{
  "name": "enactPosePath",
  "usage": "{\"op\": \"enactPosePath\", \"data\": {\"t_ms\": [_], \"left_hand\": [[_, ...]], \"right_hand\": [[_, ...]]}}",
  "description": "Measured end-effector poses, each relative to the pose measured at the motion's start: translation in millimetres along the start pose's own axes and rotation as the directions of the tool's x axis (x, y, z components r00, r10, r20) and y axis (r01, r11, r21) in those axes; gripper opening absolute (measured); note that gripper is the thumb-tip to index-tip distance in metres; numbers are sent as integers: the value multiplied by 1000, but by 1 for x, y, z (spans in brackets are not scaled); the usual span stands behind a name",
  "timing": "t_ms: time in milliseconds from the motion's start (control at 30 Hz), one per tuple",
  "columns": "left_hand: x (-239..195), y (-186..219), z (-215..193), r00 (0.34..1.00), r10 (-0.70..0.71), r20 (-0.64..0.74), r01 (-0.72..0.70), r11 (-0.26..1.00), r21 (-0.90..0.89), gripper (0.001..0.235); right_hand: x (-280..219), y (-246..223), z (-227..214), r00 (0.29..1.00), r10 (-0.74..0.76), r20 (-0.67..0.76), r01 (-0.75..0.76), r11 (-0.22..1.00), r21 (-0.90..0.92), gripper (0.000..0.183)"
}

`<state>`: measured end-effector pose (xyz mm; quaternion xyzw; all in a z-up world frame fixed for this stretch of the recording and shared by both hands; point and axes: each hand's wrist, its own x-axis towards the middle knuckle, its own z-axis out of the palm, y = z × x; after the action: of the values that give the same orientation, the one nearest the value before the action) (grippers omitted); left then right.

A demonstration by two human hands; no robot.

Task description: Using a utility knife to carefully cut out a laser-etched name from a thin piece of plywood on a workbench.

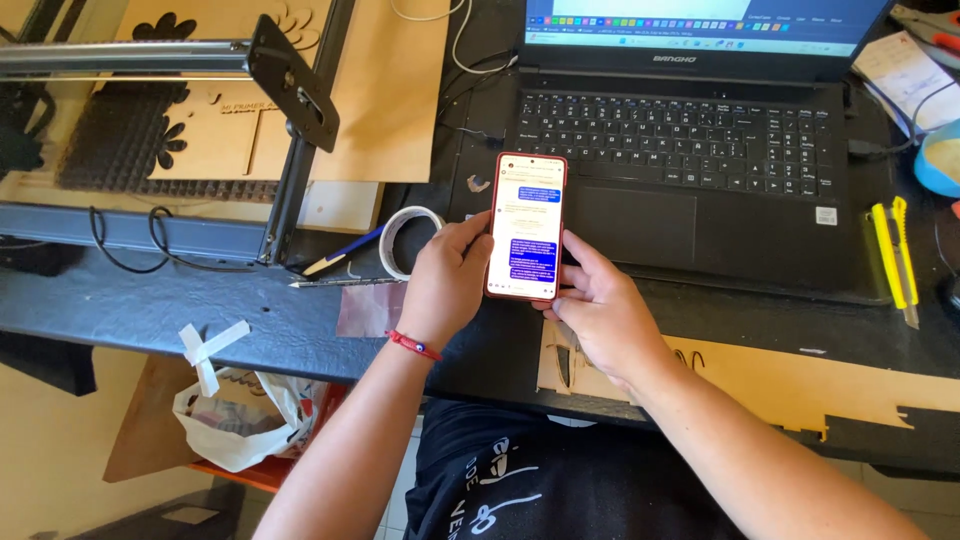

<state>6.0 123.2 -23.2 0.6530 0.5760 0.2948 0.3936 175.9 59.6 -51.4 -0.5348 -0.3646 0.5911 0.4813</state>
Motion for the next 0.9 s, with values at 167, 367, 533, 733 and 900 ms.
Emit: {"op": "enactPosePath", "data": {"t_ms": [167,367,533,733,900], "left_hand": [[0,2,0,1000,-6,-9,6,1000,13,38],[3,-3,3,1000,25,9,-26,998,51,40],[-4,-4,-1,998,63,7,-63,993,101,40],[-38,-15,-6,970,236,-52,-226,962,152,43],[-73,-42,-11,839,543,31,-532,809,248,37]], "right_hand": [[4,1,2,1000,12,-10,-12,1000,-23,86],[2,-7,3,999,40,-14,-41,998,-53,84],[1,-7,0,998,62,-31,-63,997,-49,82],[-25,-19,-24,996,69,-50,-74,991,-114,78],[-82,-33,-69,995,29,98,42,753,-656,72]]}}
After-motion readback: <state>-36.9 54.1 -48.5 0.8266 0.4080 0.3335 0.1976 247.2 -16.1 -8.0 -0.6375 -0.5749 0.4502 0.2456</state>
